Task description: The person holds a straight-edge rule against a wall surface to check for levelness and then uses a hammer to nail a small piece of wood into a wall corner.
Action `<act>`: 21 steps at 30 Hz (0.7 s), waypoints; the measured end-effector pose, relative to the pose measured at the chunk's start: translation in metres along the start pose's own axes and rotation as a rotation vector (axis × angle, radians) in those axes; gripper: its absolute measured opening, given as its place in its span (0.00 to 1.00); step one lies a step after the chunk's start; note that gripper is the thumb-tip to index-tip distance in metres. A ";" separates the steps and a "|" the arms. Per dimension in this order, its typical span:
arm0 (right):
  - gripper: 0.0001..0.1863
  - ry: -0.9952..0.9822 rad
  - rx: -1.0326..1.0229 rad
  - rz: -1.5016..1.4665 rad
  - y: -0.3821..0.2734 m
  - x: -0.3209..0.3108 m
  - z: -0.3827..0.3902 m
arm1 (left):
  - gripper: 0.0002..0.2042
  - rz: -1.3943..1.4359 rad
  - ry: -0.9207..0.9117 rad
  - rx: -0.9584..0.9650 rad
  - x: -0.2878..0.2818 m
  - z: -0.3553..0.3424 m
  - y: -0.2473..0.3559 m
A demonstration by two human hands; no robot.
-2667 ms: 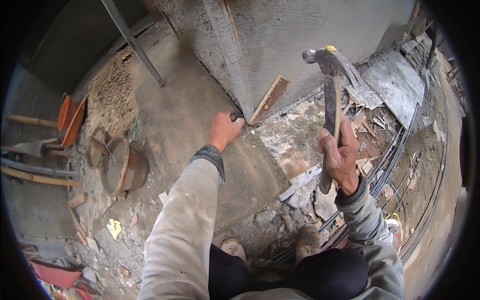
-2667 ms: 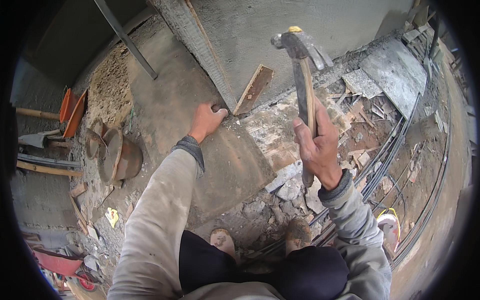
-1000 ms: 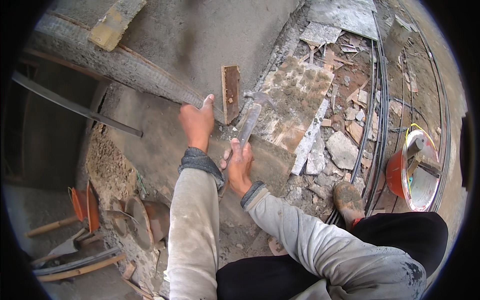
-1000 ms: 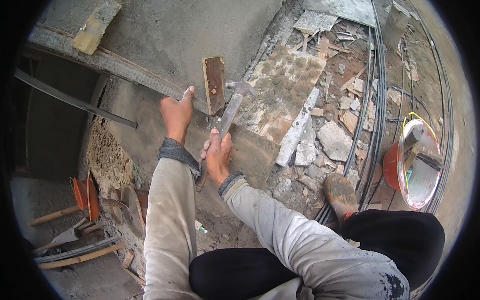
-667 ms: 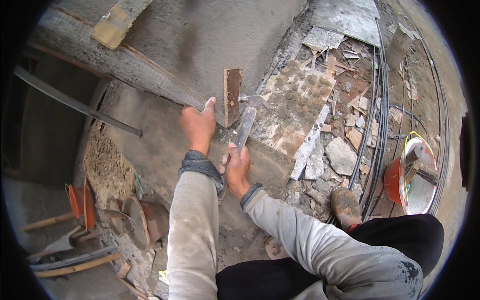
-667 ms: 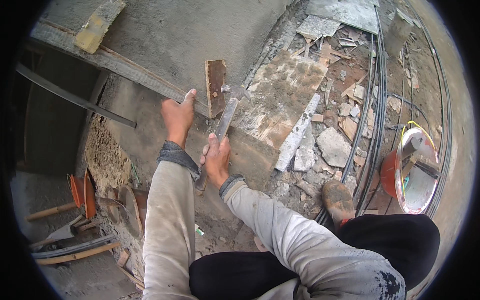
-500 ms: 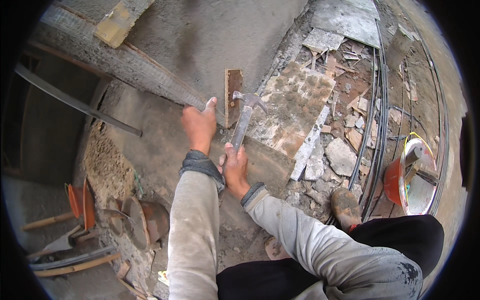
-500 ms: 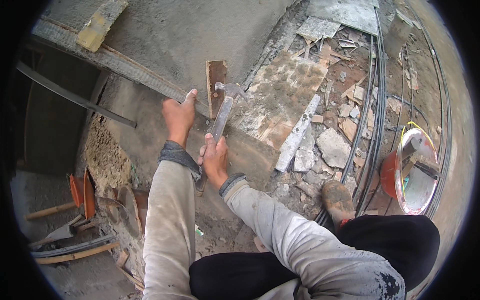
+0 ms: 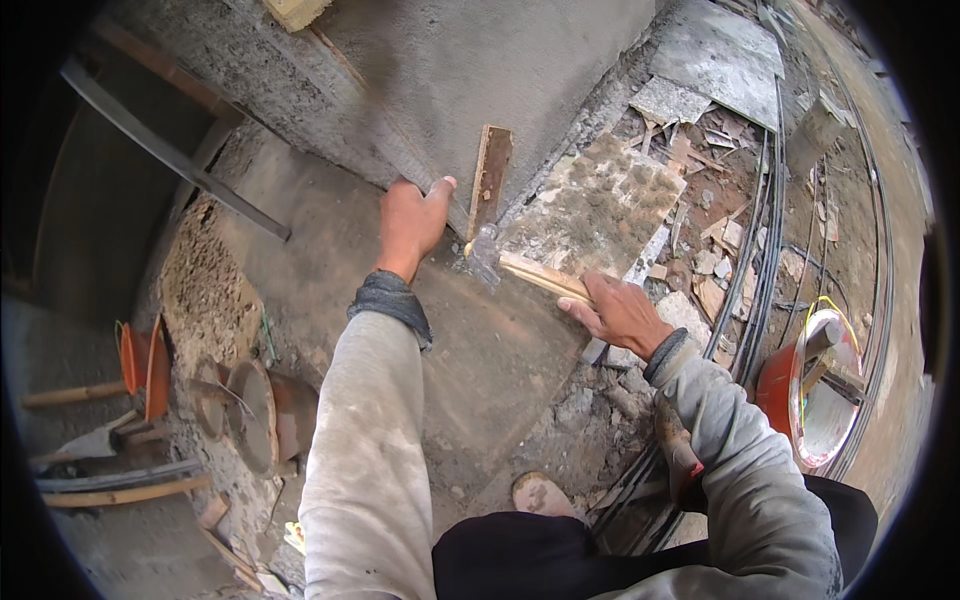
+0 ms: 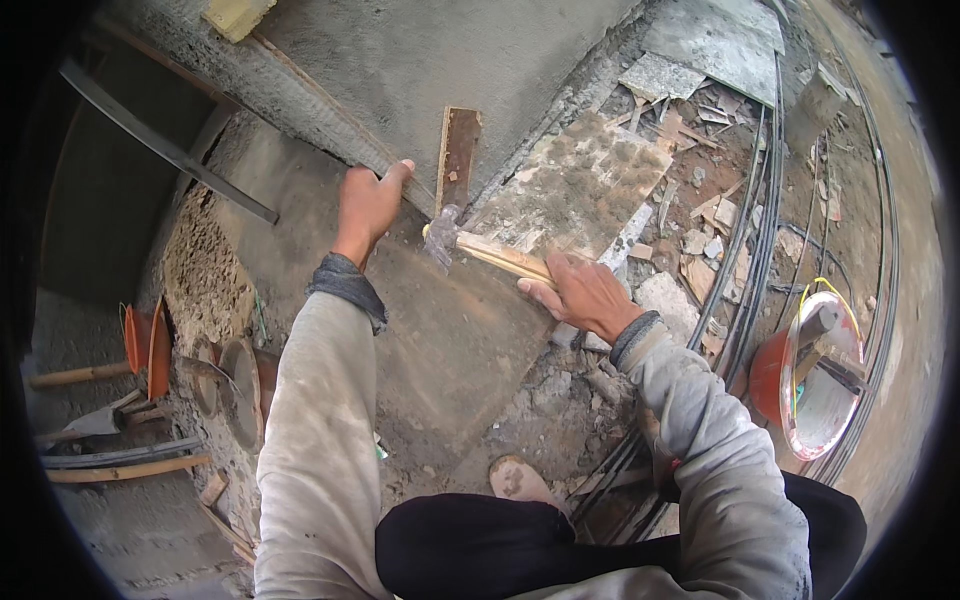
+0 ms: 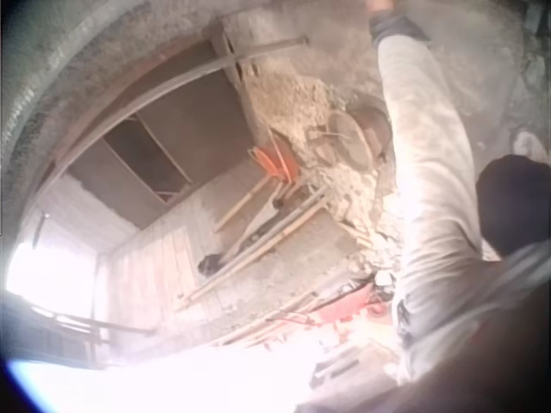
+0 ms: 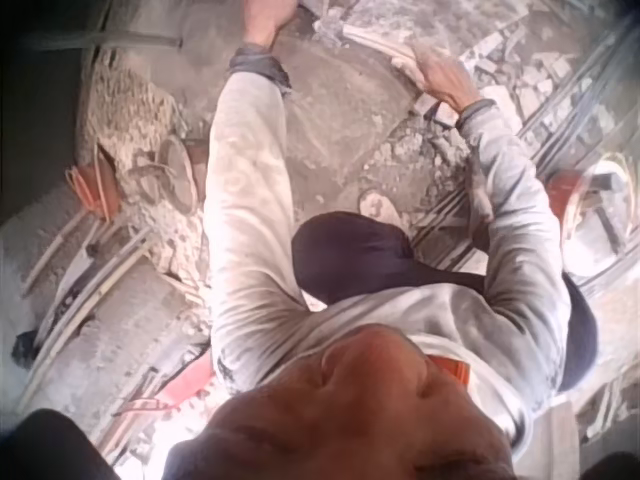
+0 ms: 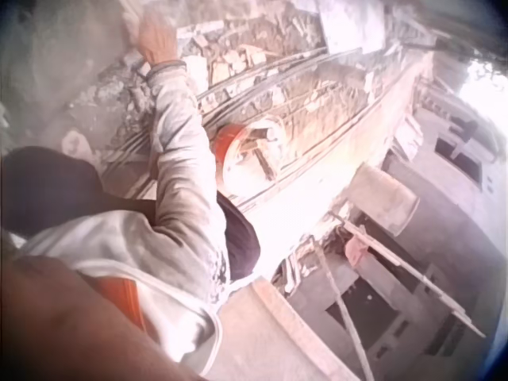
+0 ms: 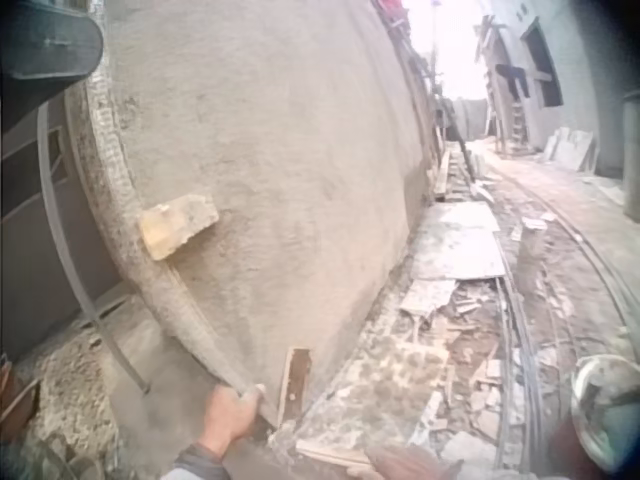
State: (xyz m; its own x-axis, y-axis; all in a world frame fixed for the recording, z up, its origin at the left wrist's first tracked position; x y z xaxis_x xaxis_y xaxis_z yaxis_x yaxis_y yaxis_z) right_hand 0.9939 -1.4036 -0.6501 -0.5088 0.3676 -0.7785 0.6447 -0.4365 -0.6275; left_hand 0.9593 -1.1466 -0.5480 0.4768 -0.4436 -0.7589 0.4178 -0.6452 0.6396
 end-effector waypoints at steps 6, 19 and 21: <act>0.28 -0.016 -0.224 0.163 -0.004 0.005 -0.029 | 0.20 0.012 0.057 0.087 -0.002 0.001 -0.002; 0.27 0.019 -0.129 -0.048 0.012 0.010 -0.023 | 0.19 -0.013 -0.032 0.056 0.002 -0.001 -0.001; 0.25 0.109 -0.118 -0.257 -0.001 0.009 -0.011 | 0.19 -0.027 -0.006 0.071 -0.004 -0.002 -0.006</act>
State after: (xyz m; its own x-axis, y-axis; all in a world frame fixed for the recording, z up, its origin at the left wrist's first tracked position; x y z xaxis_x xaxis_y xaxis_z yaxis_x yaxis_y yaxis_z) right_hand 0.9952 -1.3906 -0.6568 -0.6033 0.5427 -0.5843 0.5681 -0.2217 -0.7925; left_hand 0.9562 -1.1397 -0.5487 0.4610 -0.4291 -0.7767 0.3742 -0.6997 0.6086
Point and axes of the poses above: each hand's wrist, its own z-axis away from the middle knuckle, its own x-axis out of the palm, y = z × x, the point moved 6 cm from there along -z, towards the middle knuckle, and after that the axes turned 1 degree about -z, right-handed, at the moved point
